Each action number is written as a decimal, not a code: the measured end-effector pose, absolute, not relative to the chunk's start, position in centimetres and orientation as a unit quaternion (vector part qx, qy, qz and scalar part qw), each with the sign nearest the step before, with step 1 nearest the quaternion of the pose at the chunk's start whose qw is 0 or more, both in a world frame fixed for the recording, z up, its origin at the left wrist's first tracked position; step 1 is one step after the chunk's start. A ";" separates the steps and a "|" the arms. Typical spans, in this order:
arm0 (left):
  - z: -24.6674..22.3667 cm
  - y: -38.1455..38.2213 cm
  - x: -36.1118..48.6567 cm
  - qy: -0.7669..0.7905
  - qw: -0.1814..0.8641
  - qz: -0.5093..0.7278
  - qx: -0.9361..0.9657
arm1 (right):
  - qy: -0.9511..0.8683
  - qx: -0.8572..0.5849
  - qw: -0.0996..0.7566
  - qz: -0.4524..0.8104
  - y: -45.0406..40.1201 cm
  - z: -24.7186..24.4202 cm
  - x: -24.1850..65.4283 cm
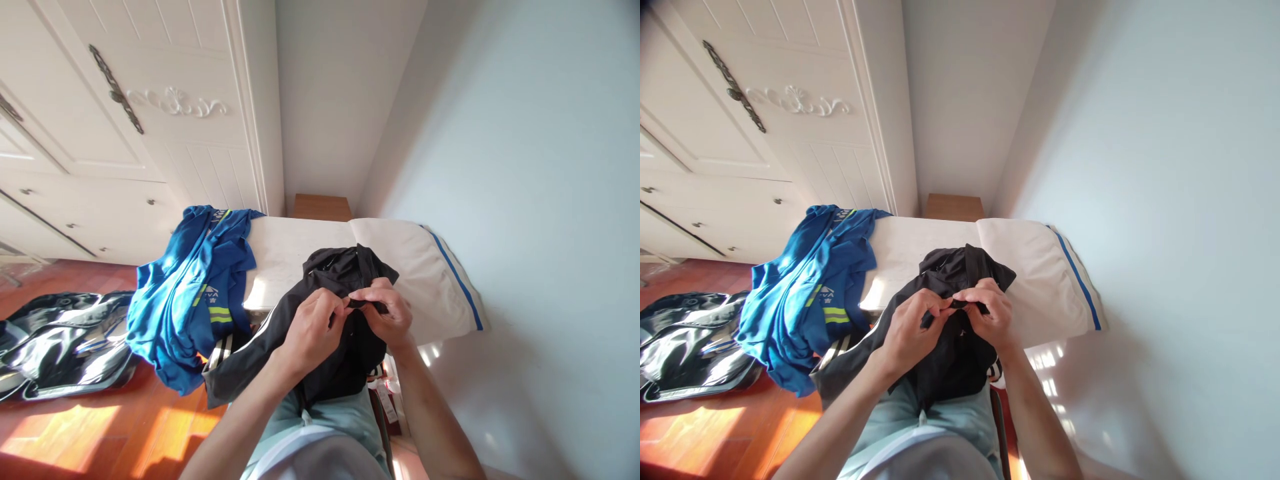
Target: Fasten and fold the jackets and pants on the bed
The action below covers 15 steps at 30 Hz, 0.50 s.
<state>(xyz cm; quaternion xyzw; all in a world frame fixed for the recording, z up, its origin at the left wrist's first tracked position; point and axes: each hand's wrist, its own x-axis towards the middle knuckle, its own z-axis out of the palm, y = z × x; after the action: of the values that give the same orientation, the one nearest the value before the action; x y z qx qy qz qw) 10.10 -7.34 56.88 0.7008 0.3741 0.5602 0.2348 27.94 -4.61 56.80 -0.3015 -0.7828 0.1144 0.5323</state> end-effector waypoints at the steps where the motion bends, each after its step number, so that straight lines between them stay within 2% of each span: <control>1: 57.0 -7.2 9.9 0.365 0.227 0.553 0.714 | -0.791 -0.299 0.523 0.106 -4.5 57.1 27.9; 7: 57.6 -6.4 9.1 0.349 0.204 0.508 0.760 | -0.821 -0.290 0.483 0.089 -4.3 58.3 27.8; 15: 56.6 -7.9 9.8 0.416 0.275 0.546 0.673 | -0.765 -0.323 0.543 0.129 -4.4 57.3 27.4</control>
<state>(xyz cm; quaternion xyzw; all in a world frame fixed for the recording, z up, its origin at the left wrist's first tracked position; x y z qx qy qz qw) 9.80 -7.86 56.63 0.6730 0.4163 0.5462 0.2746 27.44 -4.42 57.33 -0.3227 -0.7647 0.1295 0.5426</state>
